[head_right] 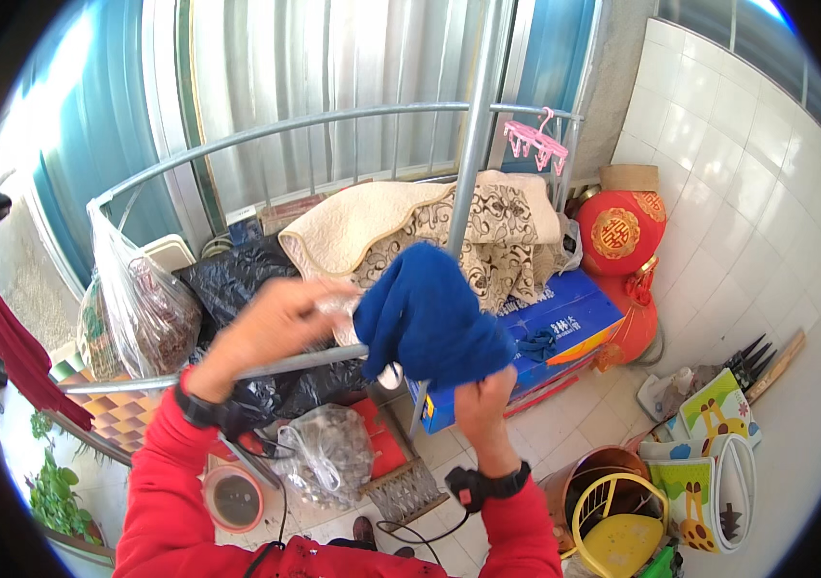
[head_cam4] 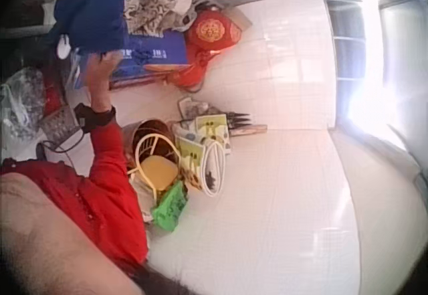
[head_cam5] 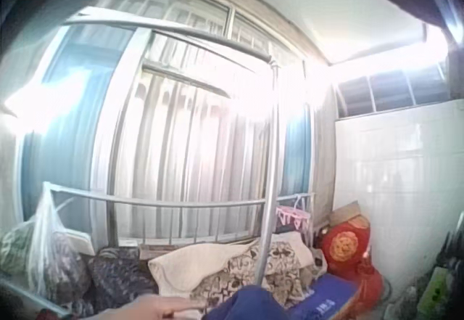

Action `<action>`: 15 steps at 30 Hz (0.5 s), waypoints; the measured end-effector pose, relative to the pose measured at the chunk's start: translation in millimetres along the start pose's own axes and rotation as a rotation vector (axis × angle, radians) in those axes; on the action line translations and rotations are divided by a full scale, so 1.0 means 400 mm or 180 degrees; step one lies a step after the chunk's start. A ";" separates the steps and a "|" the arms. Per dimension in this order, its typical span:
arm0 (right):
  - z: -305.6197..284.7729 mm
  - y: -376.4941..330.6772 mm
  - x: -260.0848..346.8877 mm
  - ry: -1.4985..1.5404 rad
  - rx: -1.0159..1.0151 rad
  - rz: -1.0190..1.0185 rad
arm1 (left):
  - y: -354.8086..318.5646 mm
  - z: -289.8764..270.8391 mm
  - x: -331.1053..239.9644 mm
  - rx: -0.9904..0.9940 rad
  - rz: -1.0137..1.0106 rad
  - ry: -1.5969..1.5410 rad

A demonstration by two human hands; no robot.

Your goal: The person removes pink plastic hangers from a metal drying rack, then uses a blue cloth and a small brush to wipe and scrub the window frame and glass. They repeatedly wipe the same areas with the cloth and brush, then place the cloth back on the rack.

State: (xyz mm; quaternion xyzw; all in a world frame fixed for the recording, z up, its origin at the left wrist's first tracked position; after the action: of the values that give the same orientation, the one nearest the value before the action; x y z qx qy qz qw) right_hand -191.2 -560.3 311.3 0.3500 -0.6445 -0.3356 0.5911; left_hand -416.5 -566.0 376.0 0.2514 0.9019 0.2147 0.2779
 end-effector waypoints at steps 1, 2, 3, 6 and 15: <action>-0.009 0.039 -0.014 0.0046 -0.0215 -0.0008 | 0.003 -0.068 0.046 -0.0153 -0.0195 0.0223; -0.014 0.081 -0.025 0.0113 -0.0358 -0.0078 | 0.012 -0.132 0.117 -0.0166 -0.0598 0.0416; -0.024 0.126 -0.039 0.0070 -0.0567 -0.0077 | 0.030 -0.228 0.123 -0.0717 -0.0224 0.0848; -0.028 0.277 -0.066 0.0057 -0.0990 -0.0133 | 0.035 -0.449 0.243 -0.1507 -0.0454 0.2547; 0.103 0.539 -0.113 -0.1116 -0.0838 -0.1102 | 0.024 -0.726 0.936 -0.0430 -0.1554 0.3958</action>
State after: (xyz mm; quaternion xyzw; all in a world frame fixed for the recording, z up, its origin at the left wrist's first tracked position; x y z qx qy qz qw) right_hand -241.6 -407.1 467.0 0.3118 -0.6184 -0.5678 0.4449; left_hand -859.3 -416.1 452.4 -0.1483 0.9097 0.3066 -0.2377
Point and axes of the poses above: each hand's wrist, its own y-axis towards the middle knuckle, its own z-axis out of the palm, x = y × z, the point moved 10 cm from there along y, towards the middle knuckle, and after that the axes turned 11 degrees about y, right-handed, at the moved point
